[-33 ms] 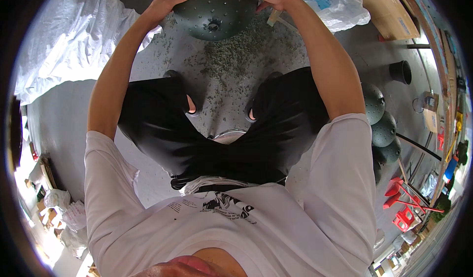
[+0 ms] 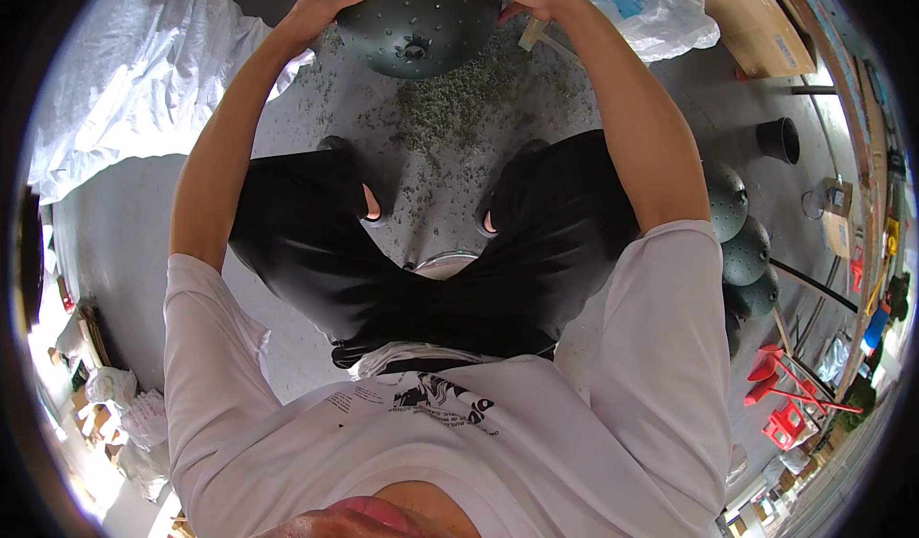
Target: The recorder is manually removing small plastic debris or flash from a green dome-shaped molded part.
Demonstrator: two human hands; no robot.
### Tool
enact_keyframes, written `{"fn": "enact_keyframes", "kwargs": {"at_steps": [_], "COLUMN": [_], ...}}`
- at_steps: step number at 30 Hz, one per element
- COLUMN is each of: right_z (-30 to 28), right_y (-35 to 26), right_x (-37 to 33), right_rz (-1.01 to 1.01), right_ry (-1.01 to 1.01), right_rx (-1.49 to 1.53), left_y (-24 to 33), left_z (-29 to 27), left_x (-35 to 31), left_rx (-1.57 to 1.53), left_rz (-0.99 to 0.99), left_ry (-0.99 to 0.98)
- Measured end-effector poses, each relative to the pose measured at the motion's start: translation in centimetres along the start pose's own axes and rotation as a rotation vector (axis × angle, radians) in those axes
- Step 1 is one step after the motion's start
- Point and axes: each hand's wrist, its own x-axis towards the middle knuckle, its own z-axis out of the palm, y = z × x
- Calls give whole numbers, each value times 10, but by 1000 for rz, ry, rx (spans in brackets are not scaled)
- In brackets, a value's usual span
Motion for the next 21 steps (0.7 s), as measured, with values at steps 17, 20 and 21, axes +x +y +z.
{"fn": "enact_keyframes", "kwargs": {"at_steps": [17, 20, 21], "right_z": [3, -5, -5], "right_y": [-8, 0, 2], "right_x": [-7, -3, 3], "right_rz": [-19, -59, -91], "right_ry": [-24, -67, -49], "right_rx": [-10, 9, 8], "left_y": [6, 17, 12], "left_z": [0, 5, 3], "left_x": [-6, -8, -7], "left_rx": [16, -144, -52], "left_rz": [67, -38, 20], "left_ry": [15, 38, 34]}}
